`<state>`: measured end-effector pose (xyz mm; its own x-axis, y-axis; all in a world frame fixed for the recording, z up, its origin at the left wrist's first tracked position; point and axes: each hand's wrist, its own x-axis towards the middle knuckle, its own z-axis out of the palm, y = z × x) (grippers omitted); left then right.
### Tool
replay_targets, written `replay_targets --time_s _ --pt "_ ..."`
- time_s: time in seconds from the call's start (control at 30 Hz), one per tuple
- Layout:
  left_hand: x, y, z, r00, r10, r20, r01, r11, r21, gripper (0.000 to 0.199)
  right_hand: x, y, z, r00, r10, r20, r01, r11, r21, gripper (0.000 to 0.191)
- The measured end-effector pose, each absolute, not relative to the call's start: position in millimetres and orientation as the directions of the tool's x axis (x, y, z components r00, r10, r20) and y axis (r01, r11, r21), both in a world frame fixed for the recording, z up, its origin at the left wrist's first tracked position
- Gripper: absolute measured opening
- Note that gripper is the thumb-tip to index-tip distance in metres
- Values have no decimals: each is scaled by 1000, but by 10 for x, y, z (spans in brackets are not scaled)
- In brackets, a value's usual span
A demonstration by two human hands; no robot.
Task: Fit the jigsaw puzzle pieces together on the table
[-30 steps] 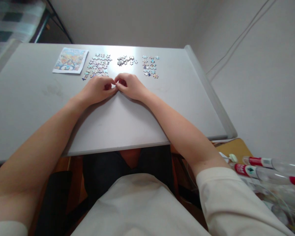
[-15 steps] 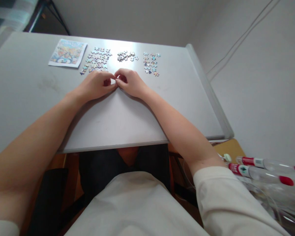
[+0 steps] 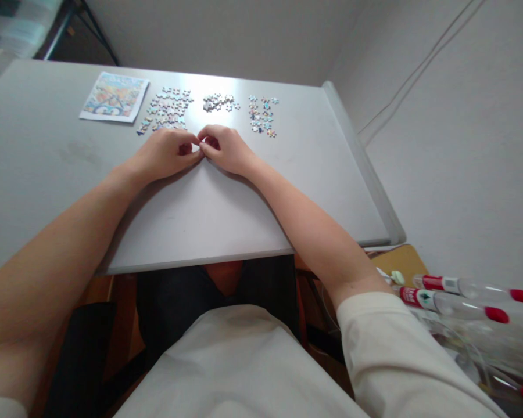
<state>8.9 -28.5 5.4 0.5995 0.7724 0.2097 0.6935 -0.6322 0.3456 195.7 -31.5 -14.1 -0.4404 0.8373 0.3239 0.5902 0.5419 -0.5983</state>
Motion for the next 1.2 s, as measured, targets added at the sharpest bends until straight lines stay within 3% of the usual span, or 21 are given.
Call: replay_targets --time_s 0.53,1.2 --pt "85 -259 43 629 733 259 643 -678 357 32 1933 -425 -20 -375 875 306 587 479 -652 22" --pt "93 -283 56 630 730 265 607 -676 419 25 1934 -464 24 -344 895 284 582 440 -683 22"
